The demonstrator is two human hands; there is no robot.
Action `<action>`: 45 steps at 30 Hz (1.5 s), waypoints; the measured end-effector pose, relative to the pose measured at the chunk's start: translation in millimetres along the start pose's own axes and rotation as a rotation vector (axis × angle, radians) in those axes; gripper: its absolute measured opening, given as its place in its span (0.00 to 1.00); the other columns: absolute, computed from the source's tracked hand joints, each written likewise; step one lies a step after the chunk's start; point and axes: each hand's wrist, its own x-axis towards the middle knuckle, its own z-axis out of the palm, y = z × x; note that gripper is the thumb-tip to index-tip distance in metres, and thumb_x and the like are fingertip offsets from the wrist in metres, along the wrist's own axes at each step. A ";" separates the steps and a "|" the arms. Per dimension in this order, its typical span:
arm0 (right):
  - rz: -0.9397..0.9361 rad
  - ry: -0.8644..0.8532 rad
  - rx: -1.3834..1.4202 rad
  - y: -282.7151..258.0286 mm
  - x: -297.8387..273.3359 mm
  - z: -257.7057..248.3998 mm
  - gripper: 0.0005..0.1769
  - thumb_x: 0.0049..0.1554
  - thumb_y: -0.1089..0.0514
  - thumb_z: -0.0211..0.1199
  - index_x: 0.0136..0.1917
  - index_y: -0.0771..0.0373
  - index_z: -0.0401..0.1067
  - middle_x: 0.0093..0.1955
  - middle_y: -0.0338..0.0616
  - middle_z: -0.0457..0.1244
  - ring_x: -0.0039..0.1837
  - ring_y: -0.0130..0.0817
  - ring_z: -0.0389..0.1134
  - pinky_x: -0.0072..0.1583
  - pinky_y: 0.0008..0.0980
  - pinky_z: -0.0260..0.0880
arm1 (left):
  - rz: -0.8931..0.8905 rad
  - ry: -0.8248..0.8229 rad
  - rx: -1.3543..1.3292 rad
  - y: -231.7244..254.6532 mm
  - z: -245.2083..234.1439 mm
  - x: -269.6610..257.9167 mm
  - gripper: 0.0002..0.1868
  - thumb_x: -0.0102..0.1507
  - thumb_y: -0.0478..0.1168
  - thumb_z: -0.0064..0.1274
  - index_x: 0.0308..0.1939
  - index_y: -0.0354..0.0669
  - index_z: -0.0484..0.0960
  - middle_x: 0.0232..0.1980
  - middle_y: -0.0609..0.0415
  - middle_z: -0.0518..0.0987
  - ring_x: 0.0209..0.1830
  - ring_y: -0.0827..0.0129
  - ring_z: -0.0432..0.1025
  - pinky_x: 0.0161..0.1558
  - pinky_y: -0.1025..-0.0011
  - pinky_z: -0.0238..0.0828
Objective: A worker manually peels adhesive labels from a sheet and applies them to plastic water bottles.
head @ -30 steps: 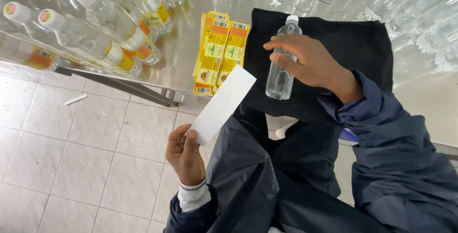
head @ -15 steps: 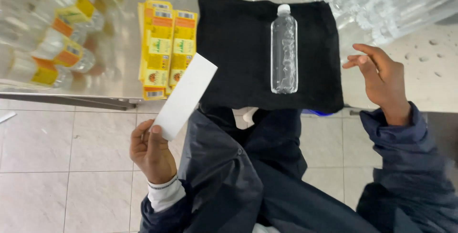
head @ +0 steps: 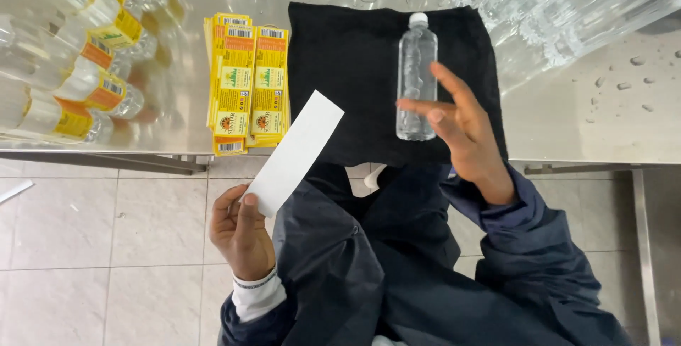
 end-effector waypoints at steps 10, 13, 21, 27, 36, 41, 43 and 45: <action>-0.449 -0.181 -0.759 72.1 87.9 77.9 0.30 0.75 0.32 0.53 0.70 0.57 0.78 0.75 0.53 0.67 0.87 0.62 0.51 0.81 0.72 0.37 | 0.151 0.089 -0.102 -8.0 -22.7 6.3 0.11 0.70 0.31 0.58 0.55 0.30 0.78 0.51 0.37 0.87 0.47 0.61 0.85 0.48 0.63 0.89; -0.437 -0.189 -0.781 67.4 82.8 83.9 0.37 0.64 0.23 0.64 0.63 0.59 0.79 0.76 0.56 0.65 0.85 0.75 0.47 0.70 0.88 0.55 | 0.136 0.092 -0.119 -7.2 -24.4 2.3 0.11 0.70 0.31 0.59 0.55 0.31 0.78 0.50 0.38 0.86 0.46 0.61 0.85 0.48 0.63 0.89; 0.135 0.359 -0.871 84.4 2.2 -28.3 0.26 0.72 0.28 0.71 0.62 0.51 0.77 0.60 0.41 0.74 0.66 0.46 0.75 0.64 0.46 0.73 | 0.130 0.063 -0.044 -14.0 -20.1 9.3 0.11 0.71 0.33 0.60 0.56 0.31 0.79 0.48 0.42 0.86 0.46 0.66 0.83 0.47 0.65 0.88; 0.183 0.317 -0.811 45.1 9.2 30.4 0.60 0.61 0.47 0.81 0.90 0.64 0.45 0.85 0.70 0.42 0.81 0.71 0.59 0.68 0.62 0.78 | 0.049 -0.112 -0.131 -14.3 40.6 3.9 0.09 0.71 0.32 0.60 0.53 0.32 0.80 0.44 0.46 0.88 0.40 0.68 0.85 0.42 0.70 0.89; -0.140 0.521 -0.858 76.5 -33.2 54.3 0.47 0.67 0.38 0.71 0.83 0.71 0.59 0.80 0.73 0.52 0.77 0.75 0.62 0.68 0.72 0.73 | -0.066 -0.185 -0.250 -14.1 85.4 -8.3 0.14 0.71 0.34 0.60 0.57 0.28 0.81 0.52 0.37 0.88 0.47 0.62 0.85 0.50 0.62 0.89; -0.121 0.466 -0.191 27.8 -58.5 92.8 0.26 0.66 0.51 0.72 0.69 0.70 0.73 0.66 0.60 0.66 0.65 0.55 0.71 0.65 0.50 0.72 | -0.140 -0.221 -0.426 -23.8 117.4 -26.7 0.13 0.72 0.32 0.59 0.59 0.30 0.80 0.55 0.37 0.88 0.52 0.58 0.85 0.55 0.59 0.87; 0.043 0.428 0.180 28.3 -63.0 105.2 0.25 0.65 0.57 0.69 0.70 0.73 0.71 0.59 0.62 0.70 0.58 0.49 0.78 0.57 0.43 0.80 | -0.212 -0.288 -0.474 -30.6 120.2 -38.3 0.13 0.73 0.32 0.59 0.60 0.29 0.79 0.56 0.36 0.88 0.52 0.57 0.85 0.56 0.59 0.87; -0.099 0.538 0.210 46.4 -53.0 106.9 0.18 0.64 0.65 0.73 0.62 0.77 0.73 0.43 0.57 0.69 0.42 0.40 0.74 0.45 0.35 0.78 | -0.225 -0.340 -0.419 -35.0 119.7 -42.8 0.13 0.73 0.33 0.59 0.60 0.32 0.78 0.55 0.40 0.88 0.52 0.62 0.84 0.59 0.63 0.83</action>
